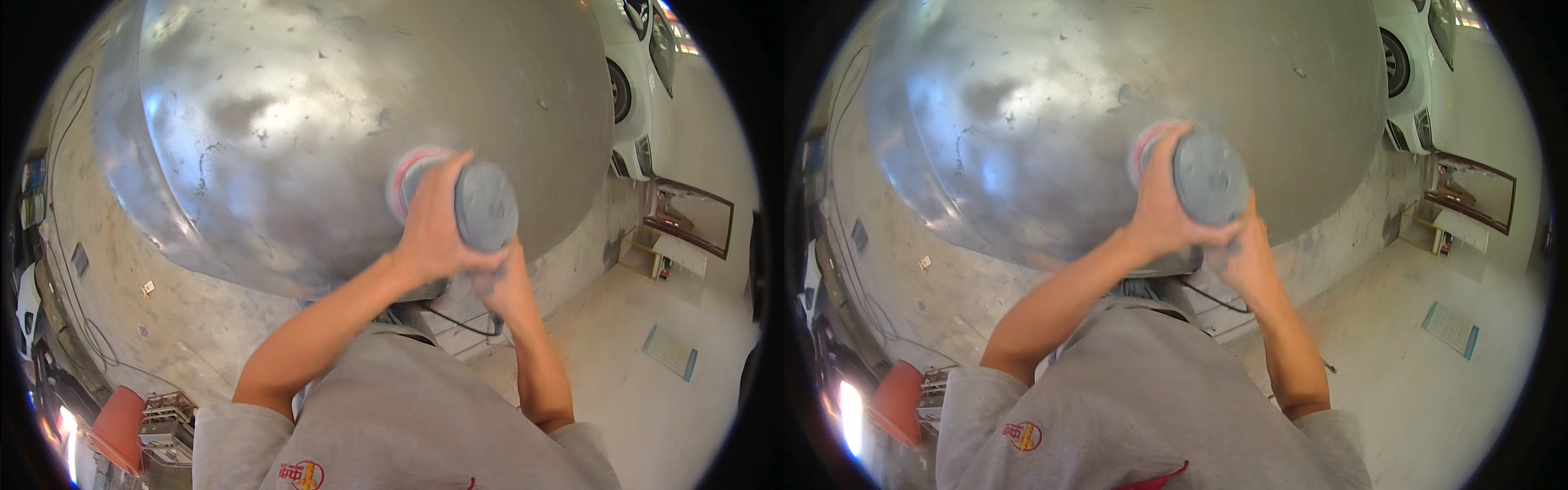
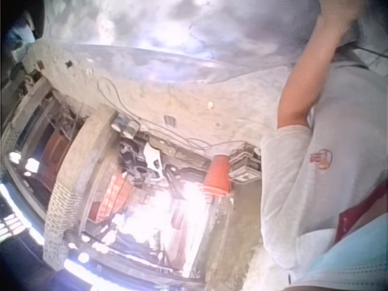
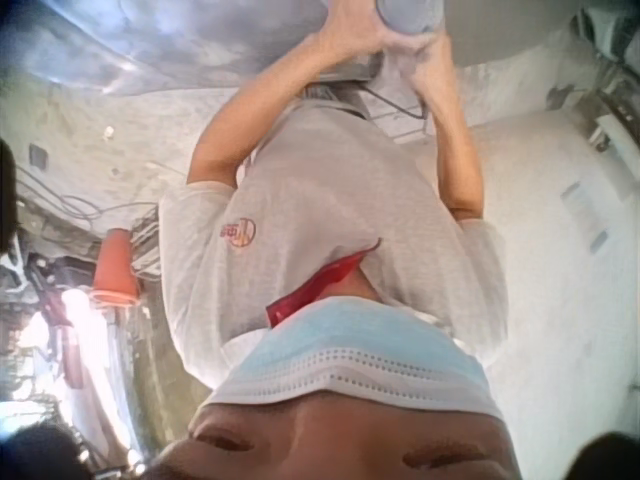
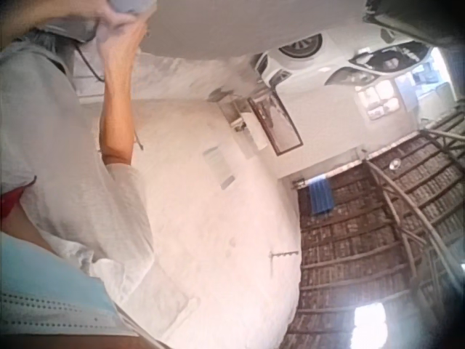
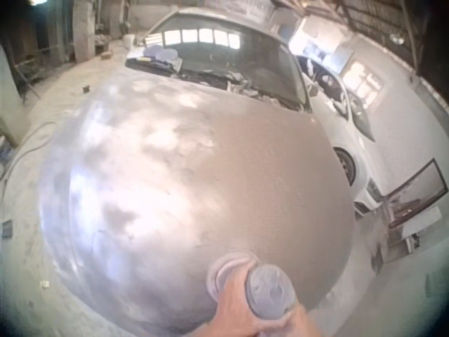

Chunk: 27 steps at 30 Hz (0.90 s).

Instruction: The person uses an orbital sander to smooth the surface of a car hood. They move the sander across the hood in overlapping passes while occasionally touching the surface with their left hand to check smoothness.

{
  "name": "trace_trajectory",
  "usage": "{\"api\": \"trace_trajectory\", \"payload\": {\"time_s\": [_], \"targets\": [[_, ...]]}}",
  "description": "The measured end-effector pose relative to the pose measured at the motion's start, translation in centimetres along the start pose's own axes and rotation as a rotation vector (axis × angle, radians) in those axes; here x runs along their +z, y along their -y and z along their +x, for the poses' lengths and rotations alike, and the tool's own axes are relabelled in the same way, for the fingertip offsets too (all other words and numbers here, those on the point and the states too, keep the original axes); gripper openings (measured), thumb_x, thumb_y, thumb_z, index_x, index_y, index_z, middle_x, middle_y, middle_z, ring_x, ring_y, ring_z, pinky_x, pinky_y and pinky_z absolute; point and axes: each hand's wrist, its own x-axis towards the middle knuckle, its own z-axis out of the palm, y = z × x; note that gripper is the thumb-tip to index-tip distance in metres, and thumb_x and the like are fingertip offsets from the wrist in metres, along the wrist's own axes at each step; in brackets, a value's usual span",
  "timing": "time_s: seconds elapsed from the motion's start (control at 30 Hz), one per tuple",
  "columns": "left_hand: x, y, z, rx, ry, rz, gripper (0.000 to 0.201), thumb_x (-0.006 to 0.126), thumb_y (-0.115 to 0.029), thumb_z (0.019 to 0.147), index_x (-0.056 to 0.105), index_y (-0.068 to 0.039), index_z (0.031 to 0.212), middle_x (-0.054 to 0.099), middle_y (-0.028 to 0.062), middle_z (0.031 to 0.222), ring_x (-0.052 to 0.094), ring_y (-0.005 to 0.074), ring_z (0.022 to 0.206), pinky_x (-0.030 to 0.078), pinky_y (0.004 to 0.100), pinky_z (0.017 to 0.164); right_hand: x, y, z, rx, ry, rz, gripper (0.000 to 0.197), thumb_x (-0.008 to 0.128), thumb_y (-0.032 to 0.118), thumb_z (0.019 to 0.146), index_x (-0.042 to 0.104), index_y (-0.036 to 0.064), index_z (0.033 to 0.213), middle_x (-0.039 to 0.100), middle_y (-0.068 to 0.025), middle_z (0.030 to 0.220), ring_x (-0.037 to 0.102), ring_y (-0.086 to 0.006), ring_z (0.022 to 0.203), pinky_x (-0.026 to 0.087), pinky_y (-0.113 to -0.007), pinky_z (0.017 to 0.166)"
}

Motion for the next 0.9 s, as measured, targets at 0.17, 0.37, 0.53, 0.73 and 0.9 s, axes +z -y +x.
{"api": "trace_trajectory", "payload": {"time_s": [0.17, 0.37, 0.53, 0.73, 0.9], "targets": [[0.2, 0.5, 1.3, -0.009, -0.023, 0.037, 0.124, 0.1, -0.042, 0.057, 0.037, 0.004, 0.154, 0.053, 0.0207, 0.143, 0.052, 0.0392, 0.136, 0.042, 0.0513, 0.115, -0.3, 0.8, 0.7, -0.029, 0.058, -0.092, 0.054, 0.069, 0.003, 0.08, 0.061, -0.007, 0.132, 0.072, -0.0179, 0.126, 0.069, -0.0274, 0.118, 0.053, -0.04, 0.103], [1.3, 1.2, 5.5, -0.052, 0.005, -0.132, 0.126, 0.099, -0.042, 0.055, 0.037, 0.001, 0.156, 0.056, 0.0248, 0.141, 0.057, 0.0429, 0.13, 0.043, 0.052, 0.114, -1.4, 0.7, 3.5, -0.036, -0.014, 0.048, 0.039, 0.07, 0.001, 0.076, 0.07, -0.0071, 0.114, 0.076, -0.0111, 0.109, 0.072, -0.0214, 0.098, 0.059, -0.035, 0.088], [0.7, 0.3, 2.2, -0.039, -0.02, -0.063, 0.127, 0.099, -0.044, 0.055, 0.037, 0.0, 0.157, 0.058, 0.0252, 0.139, 0.056, 0.0432, 0.132, 0.042, 0.0516, 0.115, -0.7, 0.1, 1.7, -0.245, -0.053, 0.019, 0.046, 0.068, 0.0, 0.072, 0.069, -0.0071, 0.118, 0.076, -0.0096, 0.109, 0.069, -0.0152, 0.101, 0.057, -0.033, 0.088], [0.6, 2.1, 8.2, -0.083, 0.044, -0.031, 0.13, 0.1, -0.046, 0.056, 0.034, 0.001, 0.158, 0.057, 0.0253, 0.141, 0.059, 0.0405, 0.129, 0.048, 0.0482, 0.112, -0.7, 0.9, 6.4, -0.187, -0.044, -0.132, 0.037, 0.069, 0.007, 0.079, 0.07, -0.0069, 0.114, 0.076, -0.0253, 0.108, 0.075, -0.0359, 0.106, 0.057, -0.044, 0.092], [-1.7, 2.1, 13.2, -0.198, 0.131, -0.08, 0.125, 0.099, -0.043, 0.062, 0.031, -0.001, 0.158, 0.06, 0.0274, 0.142, 0.063, 0.0396, 0.129, 0.053, 0.0479, 0.108, -0.1, 3.0, 11.1, -0.176, -0.17, -0.144, 0.034, 0.071, 0.014, 0.082, 0.071, -0.0062, 0.11, 0.076, -0.0262, 0.108, 0.075, -0.0393, 0.104, 0.057, -0.046, 0.09]]}}
